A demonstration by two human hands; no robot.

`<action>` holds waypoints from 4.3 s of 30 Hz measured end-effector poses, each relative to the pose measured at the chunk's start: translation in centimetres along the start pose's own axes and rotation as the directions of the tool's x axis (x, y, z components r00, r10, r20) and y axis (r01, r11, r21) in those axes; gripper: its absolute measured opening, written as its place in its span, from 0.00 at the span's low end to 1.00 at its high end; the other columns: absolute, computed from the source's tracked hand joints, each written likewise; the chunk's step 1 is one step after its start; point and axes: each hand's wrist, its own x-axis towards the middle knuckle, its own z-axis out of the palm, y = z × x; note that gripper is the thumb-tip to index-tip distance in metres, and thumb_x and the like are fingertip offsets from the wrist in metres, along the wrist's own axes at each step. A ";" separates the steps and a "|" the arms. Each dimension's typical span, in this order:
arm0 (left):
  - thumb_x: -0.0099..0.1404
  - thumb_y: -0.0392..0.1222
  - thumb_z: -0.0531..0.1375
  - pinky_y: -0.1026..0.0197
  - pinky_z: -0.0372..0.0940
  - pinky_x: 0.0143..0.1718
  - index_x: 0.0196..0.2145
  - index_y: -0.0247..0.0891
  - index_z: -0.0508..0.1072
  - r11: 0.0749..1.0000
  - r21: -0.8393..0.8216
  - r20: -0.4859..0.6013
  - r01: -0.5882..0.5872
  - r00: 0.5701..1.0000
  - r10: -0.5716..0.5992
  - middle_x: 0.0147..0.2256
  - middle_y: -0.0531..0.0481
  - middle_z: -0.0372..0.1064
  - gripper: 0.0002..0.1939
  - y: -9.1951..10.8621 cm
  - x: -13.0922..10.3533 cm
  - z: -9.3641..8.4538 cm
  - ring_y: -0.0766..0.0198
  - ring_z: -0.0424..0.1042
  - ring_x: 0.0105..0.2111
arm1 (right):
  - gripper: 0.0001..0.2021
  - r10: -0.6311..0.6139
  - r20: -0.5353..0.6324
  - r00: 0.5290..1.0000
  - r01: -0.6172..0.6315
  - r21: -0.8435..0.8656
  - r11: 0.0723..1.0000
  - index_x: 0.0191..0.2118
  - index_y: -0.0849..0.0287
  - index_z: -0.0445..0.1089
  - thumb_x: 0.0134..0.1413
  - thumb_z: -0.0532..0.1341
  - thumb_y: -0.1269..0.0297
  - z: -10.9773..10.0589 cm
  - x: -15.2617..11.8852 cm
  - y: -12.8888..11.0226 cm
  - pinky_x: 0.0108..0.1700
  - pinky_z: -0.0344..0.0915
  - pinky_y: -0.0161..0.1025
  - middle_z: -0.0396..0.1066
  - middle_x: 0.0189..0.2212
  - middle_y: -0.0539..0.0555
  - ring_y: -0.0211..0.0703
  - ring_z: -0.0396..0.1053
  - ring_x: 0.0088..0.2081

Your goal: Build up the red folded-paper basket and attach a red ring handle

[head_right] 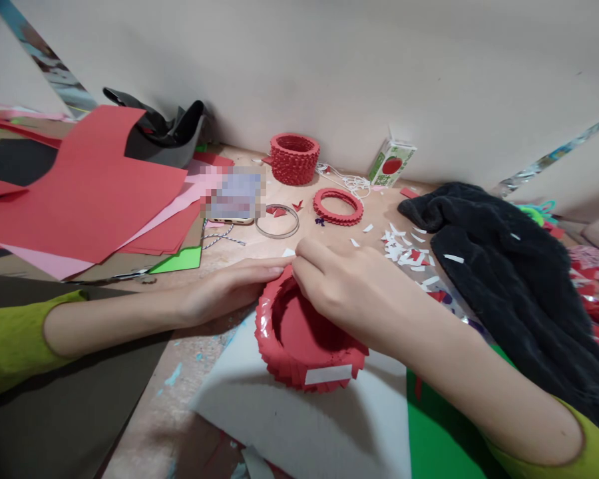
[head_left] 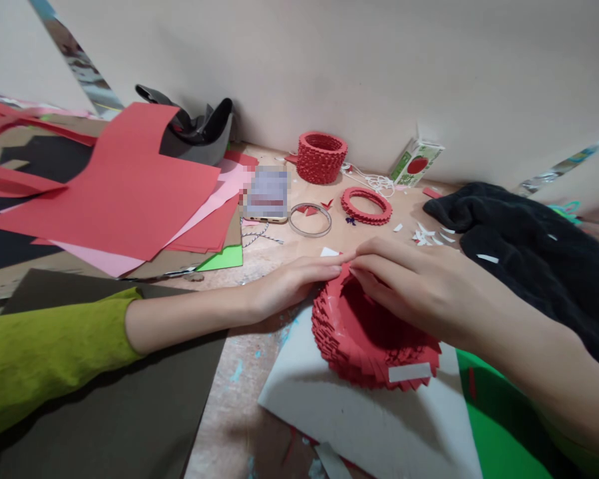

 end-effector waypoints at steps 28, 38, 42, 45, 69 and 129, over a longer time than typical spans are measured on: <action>0.71 0.36 0.48 0.48 0.48 0.63 0.60 0.39 0.67 0.998 0.045 -0.001 0.052 0.999 -0.052 0.59 0.44 0.66 0.22 0.6 -0.1 0.4 0.51 0.61 0.61 | 0.07 0.435 0.184 0.882 -0.428 0.701 0.571 0.34 0.57 0.76 0.55 0.65 0.60 -0.2 1.1 0.9 0.41 0.75 0.43 0.78 0.34 0.54 0.46 0.76 0.36; 0.71 0.37 0.49 0.48 0.47 0.64 0.59 0.38 0.68 0.998 0.043 -0.014 0.034 0.999 -0.034 0.60 0.44 0.65 0.22 0.4 -0.3 0.2 0.51 0.58 0.63 | 0.11 0.411 0.397 0.821 -0.516 0.823 0.238 0.31 0.58 0.73 0.48 0.69 0.56 1.3 1.0 1.8 0.40 0.75 0.43 0.78 0.36 0.55 0.49 0.77 0.39; 0.70 0.36 0.49 0.49 0.46 0.64 0.59 0.39 0.68 0.999 0.038 -0.011 0.025 1.000 -0.024 0.58 0.45 0.67 0.22 0.3 -0.3 0.2 0.52 0.56 0.64 | 0.13 0.425 0.399 0.812 -0.511 0.838 0.191 0.30 0.59 0.72 0.44 0.72 0.55 1.4 1.1 1.7 0.40 0.75 0.43 0.78 0.35 0.55 0.50 0.76 0.40; 0.70 0.37 0.50 0.49 0.48 0.63 0.59 0.40 0.68 0.998 0.046 -0.018 0.036 0.999 -0.035 0.59 0.46 0.66 0.22 0.5 -0.3 0.2 0.51 0.56 0.64 | 0.13 0.416 0.401 0.816 -0.511 0.837 0.195 0.30 0.59 0.73 0.44 0.72 0.55 1.3 1.1 1.7 0.40 0.75 0.43 0.78 0.35 0.55 0.49 0.76 0.40; 0.70 0.35 0.50 0.50 0.50 0.63 0.57 0.35 0.70 0.999 0.020 -0.029 0.042 0.999 -0.042 0.58 0.43 0.67 0.20 0.5 -0.2 0.3 0.51 0.60 0.62 | 0.07 0.228 -0.069 0.971 -0.185 0.385 0.904 0.35 0.59 0.78 0.56 0.61 0.73 0.2 1.0 0.3 0.37 0.69 0.38 0.77 0.34 0.54 0.44 0.74 0.35; 0.69 0.36 0.52 0.49 0.51 0.63 0.56 0.36 0.71 0.999 0.021 -0.028 0.042 0.999 -0.041 0.56 0.43 0.69 0.19 0.5 -0.2 0.3 0.51 0.61 0.61 | 0.09 0.005 -0.097 0.995 0.018 0.241 0.970 0.37 0.60 0.74 0.61 0.56 0.71 0.3 0.8 1.2 0.36 0.69 0.39 0.75 0.36 0.57 0.44 0.73 0.36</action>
